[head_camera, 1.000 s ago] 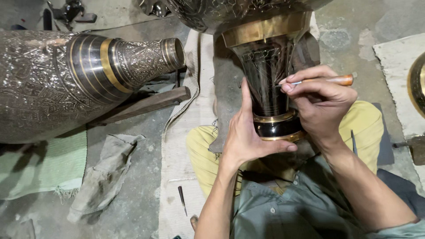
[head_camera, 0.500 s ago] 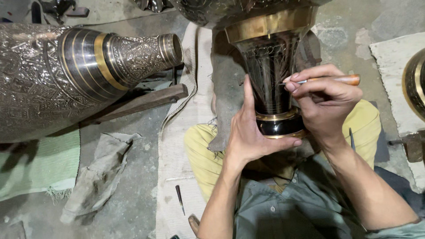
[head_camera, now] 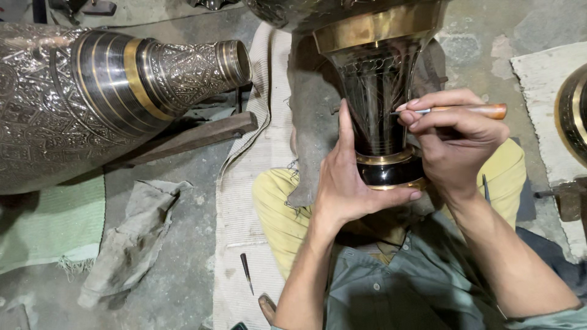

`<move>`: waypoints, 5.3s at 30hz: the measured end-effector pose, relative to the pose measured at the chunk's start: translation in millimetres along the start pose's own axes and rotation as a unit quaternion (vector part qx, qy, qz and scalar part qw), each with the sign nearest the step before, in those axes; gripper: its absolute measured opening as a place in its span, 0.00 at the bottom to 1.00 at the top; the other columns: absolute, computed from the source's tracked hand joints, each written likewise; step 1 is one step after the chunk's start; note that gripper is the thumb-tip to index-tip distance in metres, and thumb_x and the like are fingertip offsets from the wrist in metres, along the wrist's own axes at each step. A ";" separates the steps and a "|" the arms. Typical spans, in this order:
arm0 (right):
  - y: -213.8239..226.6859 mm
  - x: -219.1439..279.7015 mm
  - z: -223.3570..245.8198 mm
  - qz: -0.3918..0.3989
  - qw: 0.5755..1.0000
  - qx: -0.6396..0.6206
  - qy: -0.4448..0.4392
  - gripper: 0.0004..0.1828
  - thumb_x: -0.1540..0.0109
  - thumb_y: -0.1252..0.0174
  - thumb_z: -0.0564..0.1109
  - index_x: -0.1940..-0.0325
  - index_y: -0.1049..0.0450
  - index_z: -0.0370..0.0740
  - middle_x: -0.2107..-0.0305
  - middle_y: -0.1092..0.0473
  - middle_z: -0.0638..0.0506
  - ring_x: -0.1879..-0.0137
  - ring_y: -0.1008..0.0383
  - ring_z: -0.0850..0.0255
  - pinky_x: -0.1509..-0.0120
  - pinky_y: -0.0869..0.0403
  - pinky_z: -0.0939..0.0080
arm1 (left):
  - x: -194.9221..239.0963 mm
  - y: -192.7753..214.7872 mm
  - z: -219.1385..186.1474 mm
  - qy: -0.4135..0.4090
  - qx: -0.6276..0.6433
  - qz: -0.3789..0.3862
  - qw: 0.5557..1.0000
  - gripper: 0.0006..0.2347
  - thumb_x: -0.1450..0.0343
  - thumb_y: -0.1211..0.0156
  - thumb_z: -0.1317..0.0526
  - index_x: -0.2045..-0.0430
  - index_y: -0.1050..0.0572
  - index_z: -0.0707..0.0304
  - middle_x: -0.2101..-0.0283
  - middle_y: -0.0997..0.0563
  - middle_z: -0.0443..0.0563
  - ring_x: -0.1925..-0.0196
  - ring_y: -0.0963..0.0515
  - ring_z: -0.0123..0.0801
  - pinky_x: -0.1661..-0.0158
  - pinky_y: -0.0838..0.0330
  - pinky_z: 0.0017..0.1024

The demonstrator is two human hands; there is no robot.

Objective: The person sits on the floor and uses a small chisel to engrave intricate patterns onto the neck of a dark metal vase with gold bands. They hold the vase steady with one hand while carefully carving with the other.

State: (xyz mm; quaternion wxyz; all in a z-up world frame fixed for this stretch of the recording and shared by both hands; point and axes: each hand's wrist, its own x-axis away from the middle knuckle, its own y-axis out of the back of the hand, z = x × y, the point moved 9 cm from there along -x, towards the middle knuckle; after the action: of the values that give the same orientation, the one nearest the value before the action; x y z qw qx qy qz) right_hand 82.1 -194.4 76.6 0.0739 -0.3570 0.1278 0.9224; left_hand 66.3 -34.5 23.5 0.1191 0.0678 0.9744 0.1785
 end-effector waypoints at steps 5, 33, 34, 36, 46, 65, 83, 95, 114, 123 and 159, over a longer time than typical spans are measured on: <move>-5.0 -6.1 6.7 0.008 1.000 -0.028 0.005 0.10 0.39 0.34 0.25 0.69 0.24 0.33 0.63 0.24 0.44 0.58 0.21 0.61 0.51 0.22 0.69 | 0.3 1.0 -1.4 -0.006 -0.009 -0.009 1.000 0.66 0.48 0.21 0.42 0.22 0.66 0.73 0.38 0.20 0.64 0.38 0.17 0.51 0.38 0.23 0.37; -10.6 -4.0 16.8 0.034 0.998 0.004 0.054 0.10 0.41 0.35 0.23 0.71 0.24 0.31 0.65 0.25 0.42 0.60 0.21 0.58 0.54 0.21 0.66 | 0.8 -1.1 3.4 -0.011 -0.033 -0.011 0.999 0.67 0.47 0.25 0.35 0.22 0.65 0.75 0.38 0.21 0.66 0.39 0.16 0.53 0.40 0.22 0.37; -10.9 -4.1 16.3 0.039 0.998 0.005 0.053 0.10 0.41 0.35 0.23 0.71 0.24 0.31 0.65 0.25 0.42 0.59 0.21 0.58 0.54 0.20 0.66 | 0.6 -1.5 3.9 -0.011 -0.028 -0.010 0.999 0.67 0.47 0.26 0.35 0.22 0.65 0.75 0.38 0.21 0.66 0.39 0.16 0.53 0.40 0.22 0.38; -11.7 -4.2 16.3 0.049 0.998 0.006 0.050 0.10 0.42 0.36 0.23 0.72 0.24 0.31 0.65 0.25 0.42 0.58 0.20 0.57 0.54 0.20 0.66 | 1.1 -1.5 4.5 -0.010 -0.020 -0.010 1.000 0.67 0.47 0.26 0.35 0.22 0.65 0.75 0.38 0.21 0.66 0.40 0.16 0.53 0.40 0.22 0.38; -9.6 -1.2 16.9 0.031 0.998 0.010 0.055 0.10 0.41 0.34 0.23 0.71 0.23 0.31 0.64 0.24 0.42 0.58 0.20 0.57 0.53 0.19 0.65 | 2.4 -1.0 3.4 -0.015 -0.029 -0.022 0.999 0.67 0.47 0.25 0.35 0.21 0.65 0.75 0.39 0.21 0.66 0.40 0.16 0.53 0.40 0.22 0.38; -17.0 -3.2 32.8 0.075 0.992 0.049 0.095 0.09 0.45 0.40 0.21 0.70 0.23 0.29 0.66 0.25 0.41 0.60 0.21 0.55 0.54 0.19 0.63 | 2.1 -2.9 7.3 -0.003 -0.035 -0.019 0.999 0.67 0.47 0.27 0.33 0.21 0.64 0.75 0.38 0.22 0.69 0.39 0.17 0.55 0.40 0.22 0.39; -23.1 -3.4 36.6 0.155 0.978 0.072 0.121 0.09 0.47 0.40 0.23 0.69 0.21 0.31 0.64 0.23 0.42 0.61 0.20 0.58 0.56 0.19 0.64 | 2.2 -4.6 9.4 -0.011 -0.047 -0.028 0.998 0.67 0.47 0.28 0.32 0.22 0.64 0.76 0.38 0.22 0.72 0.39 0.18 0.58 0.39 0.23 0.40; -23.5 -2.7 33.6 0.177 0.971 0.074 0.140 0.08 0.49 0.40 0.24 0.73 0.22 0.31 0.68 0.24 0.43 0.63 0.20 0.56 0.58 0.20 0.61 | 2.2 -3.0 9.5 0.000 -0.024 -0.019 1.000 0.66 0.47 0.28 0.33 0.21 0.64 0.75 0.38 0.22 0.71 0.38 0.18 0.57 0.38 0.23 0.40; -11.2 -57.9 -3.6 0.188 0.975 -0.065 0.101 0.09 0.48 0.34 0.23 0.70 0.22 0.29 0.70 0.24 0.40 0.63 0.22 0.58 0.58 0.20 0.64 | 2.7 -1.2 0.4 -0.015 0.033 -0.015 0.999 0.62 0.43 0.22 0.42 0.22 0.63 0.70 0.38 0.21 0.64 0.37 0.17 0.49 0.33 0.23 0.36; -11.5 -62.0 3.1 0.207 0.968 -0.090 0.106 0.09 0.46 0.34 0.23 0.69 0.21 0.31 0.69 0.24 0.42 0.63 0.21 0.58 0.57 0.21 0.65 | 4.2 -3.0 0.0 -0.013 0.006 -0.011 1.000 0.61 0.43 0.21 0.43 0.23 0.63 0.71 0.37 0.21 0.65 0.36 0.17 0.49 0.36 0.24 0.34; -10.6 -63.5 -1.9 0.220 0.963 -0.118 0.098 0.10 0.51 0.36 0.22 0.71 0.21 0.31 0.71 0.24 0.42 0.63 0.20 0.57 0.56 0.20 0.63 | 2.8 -4.6 0.5 -0.002 -0.007 0.007 1.000 0.62 0.42 0.21 0.45 0.23 0.66 0.73 0.38 0.20 0.65 0.36 0.17 0.49 0.34 0.25 0.34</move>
State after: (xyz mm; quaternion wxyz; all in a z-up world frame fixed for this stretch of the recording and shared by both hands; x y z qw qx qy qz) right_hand 132.3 -187.6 116.3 -0.1869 -0.4152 0.1001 0.8847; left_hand 63.4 -38.1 20.8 0.1198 0.0746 0.9724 0.1856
